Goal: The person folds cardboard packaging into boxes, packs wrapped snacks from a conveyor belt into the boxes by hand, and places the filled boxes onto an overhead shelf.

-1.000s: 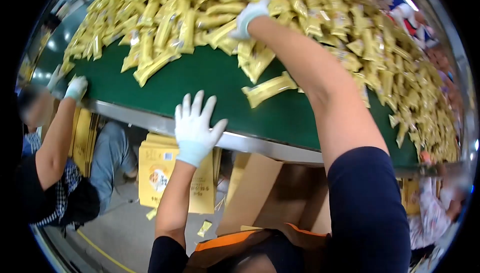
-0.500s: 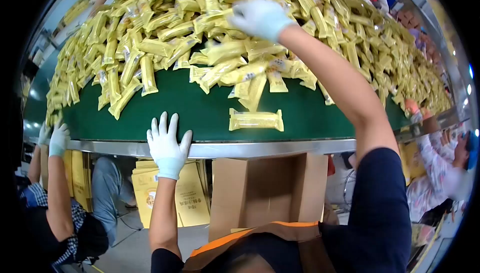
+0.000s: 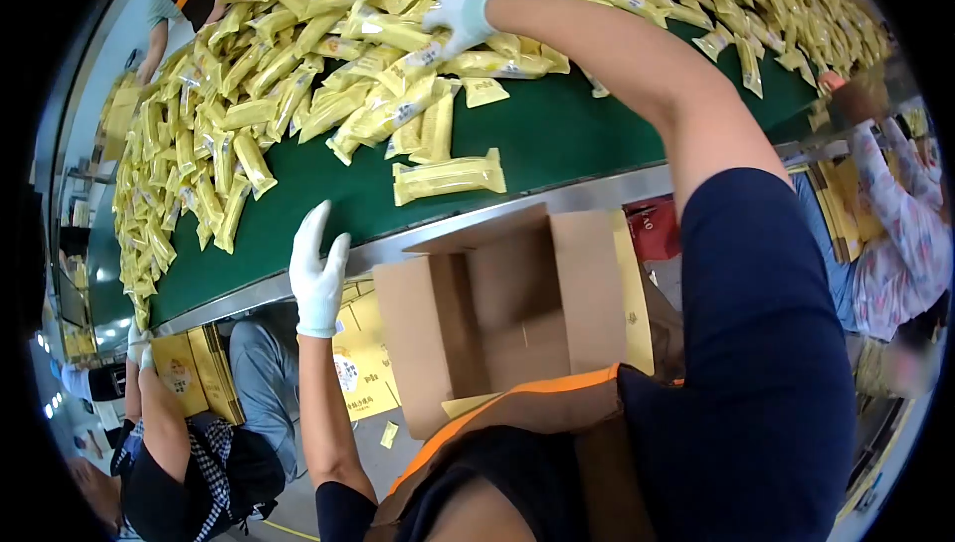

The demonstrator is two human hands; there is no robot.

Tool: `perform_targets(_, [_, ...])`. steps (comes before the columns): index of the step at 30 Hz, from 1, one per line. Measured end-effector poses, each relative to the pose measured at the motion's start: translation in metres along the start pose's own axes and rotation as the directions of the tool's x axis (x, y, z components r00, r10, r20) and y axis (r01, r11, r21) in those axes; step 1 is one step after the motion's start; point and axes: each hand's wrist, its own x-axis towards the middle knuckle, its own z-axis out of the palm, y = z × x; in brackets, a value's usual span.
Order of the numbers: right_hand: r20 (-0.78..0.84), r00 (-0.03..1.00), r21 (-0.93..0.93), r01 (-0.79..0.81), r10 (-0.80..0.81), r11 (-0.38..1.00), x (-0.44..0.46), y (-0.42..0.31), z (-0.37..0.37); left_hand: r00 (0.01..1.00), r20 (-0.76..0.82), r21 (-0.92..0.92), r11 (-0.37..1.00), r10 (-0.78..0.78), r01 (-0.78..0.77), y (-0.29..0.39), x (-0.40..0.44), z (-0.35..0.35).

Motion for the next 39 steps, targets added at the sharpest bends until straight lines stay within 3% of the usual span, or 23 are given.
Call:
perform_targets(3, [-0.056, 0.998, -0.116, -0.020, 0.013, 0.993, -0.038, 0.032, 0.002, 0.955, 0.223, -0.047, 0.981, 0.194, -0.188, 0.046, 0.037, 0.006])
perform_targets(7, [-0.499, 0.866, -0.074, -0.027, -0.013, 0.997, -0.096, 0.045, 0.023, 0.807, 0.439, 0.009, 0.896, 0.396, -0.445, 0.060, 0.077, 0.048])
perform_targets(9, [-0.360, 0.926, 0.195, -0.045, 0.114, 0.980, -0.119, 0.021, 0.022, 0.791, 0.515, 0.161, 0.869, 0.330, -0.467, 0.059, 0.081, 0.072])
perform_targets(10, [-0.272, 0.959, 0.320, 0.005, 0.086, 0.947, -0.128, 0.009, 0.033, 0.793, 0.541, 0.199, 0.873, 0.281, -0.445, 0.060, 0.082, 0.075])
perform_targets(11, [-0.368, 0.928, 0.295, 0.175, -0.057, 0.939, -0.127, 0.007, 0.066, 0.777, 0.560, 0.177, 0.874, 0.288, -0.452, 0.064, 0.083, 0.074])
perform_targets(13, [-0.411, 0.911, 0.262, 0.127, -0.008, 0.957, -0.123, -0.012, 0.109, 0.750, 0.593, 0.139, 0.881, 0.293, -0.453, 0.068, 0.080, 0.068])
perform_targets(16, [-0.484, 0.874, 0.287, 0.204, -0.042, 0.936, -0.133, -0.029, 0.129, 0.877, 0.397, 0.170, 0.918, 0.270, -0.359, 0.086, 0.090, 0.040])
perform_targets(18, [-0.557, 0.825, 0.272, 0.295, -0.100, 0.916, -0.149, -0.034, 0.134, 0.961, 0.122, 0.198, 0.943, 0.246, -0.267, 0.078, 0.106, 0.036])
perform_targets(20, [-0.618, 0.766, 0.194, 0.367, -0.177, 0.910, -0.157, -0.034, 0.138, 0.973, 0.160, 0.263, 0.942, 0.168, -0.206, 0.049, 0.133, 0.048])
perform_targets(21, [-0.557, 0.818, 0.287, 0.351, -0.143, 0.891, -0.161, -0.033, 0.138, 0.953, 0.297, 0.393, 0.901, 0.065, -0.184, 0.047, 0.142, 0.055])
perform_targets(22, [-0.507, 0.859, 0.488, 0.217, 0.071, 0.846, -0.164, -0.033, 0.127, 0.940, 0.337, 0.483, 0.848, 0.052, -0.221, 0.048, 0.148, 0.065])
perform_targets(24, [-0.275, 0.849, 0.808, -0.050, 0.450, 0.588, -0.168, -0.031, 0.103, 0.950, 0.297, 0.510, 0.825, 0.098, -0.244, 0.043, 0.150, 0.075])
perform_targets(25, [-0.231, 0.779, 0.903, -0.052, 0.583, 0.427, -0.158, -0.024, 0.095, 0.961, 0.257, 0.454, 0.866, 0.101, -0.212, 0.037, 0.149, 0.077])
perform_targets(26, [-0.407, 0.618, 0.894, 0.119, 0.673, 0.431, -0.132, -0.014, 0.111, 0.971, 0.218, 0.396, 0.900, 0.100, -0.182, 0.031, 0.144, 0.076])
perform_targets(28, [-0.379, 0.632, 0.897, 0.070, 0.676, 0.437, -0.103, -0.001, 0.092, 0.984, 0.163, 0.298, 0.947, 0.073, -0.120, 0.036, 0.139, 0.066])
perform_targets(31, [-0.158, 0.893, 0.713, -0.191, 0.421, 0.675, -0.079, -0.010, 0.080, 0.989, 0.139, 0.179, 0.984, -0.045, 0.020, 0.059, 0.111, 0.034])
perform_targets(33, [-0.098, 0.961, 0.670, -0.129, 0.259, 0.731, -0.079, 0.008, 0.079, 0.945, 0.282, 0.141, 0.981, -0.168, 0.132, 0.053, 0.094, 0.009])
perform_targets(34, [-0.056, 0.983, 0.646, -0.098, 0.175, 0.757, -0.091, 0.018, 0.079, 0.906, 0.357, 0.121, 0.973, -0.227, 0.196, 0.044, 0.085, -0.003])
perform_targets(36, [-0.226, 0.972, 0.648, 0.102, 0.063, 0.754, -0.135, 0.050, 0.088, 0.830, 0.493, -0.166, 0.909, -0.260, 0.383, 0.009, 0.064, -0.014])
perform_targets(37, [0.056, 0.997, 0.624, -0.073, 0.049, 0.778, -0.150, 0.063, 0.088, 0.795, 0.501, -0.220, 0.839, -0.341, 0.498, -0.001, 0.056, -0.010])
perform_targets(38, [0.106, 0.992, 0.583, -0.114, 0.064, 0.805, -0.163, 0.070, 0.102, 0.746, 0.517, -0.266, 0.749, -0.421, 0.607, -0.014, 0.048, -0.004])
perform_targets(39, [0.030, 0.986, 0.727, -0.135, 0.165, 0.674, -0.173, 0.074, 0.123, 0.838, 0.430, -0.342, 0.798, -0.336, 0.496, -0.039, 0.044, 0.004])
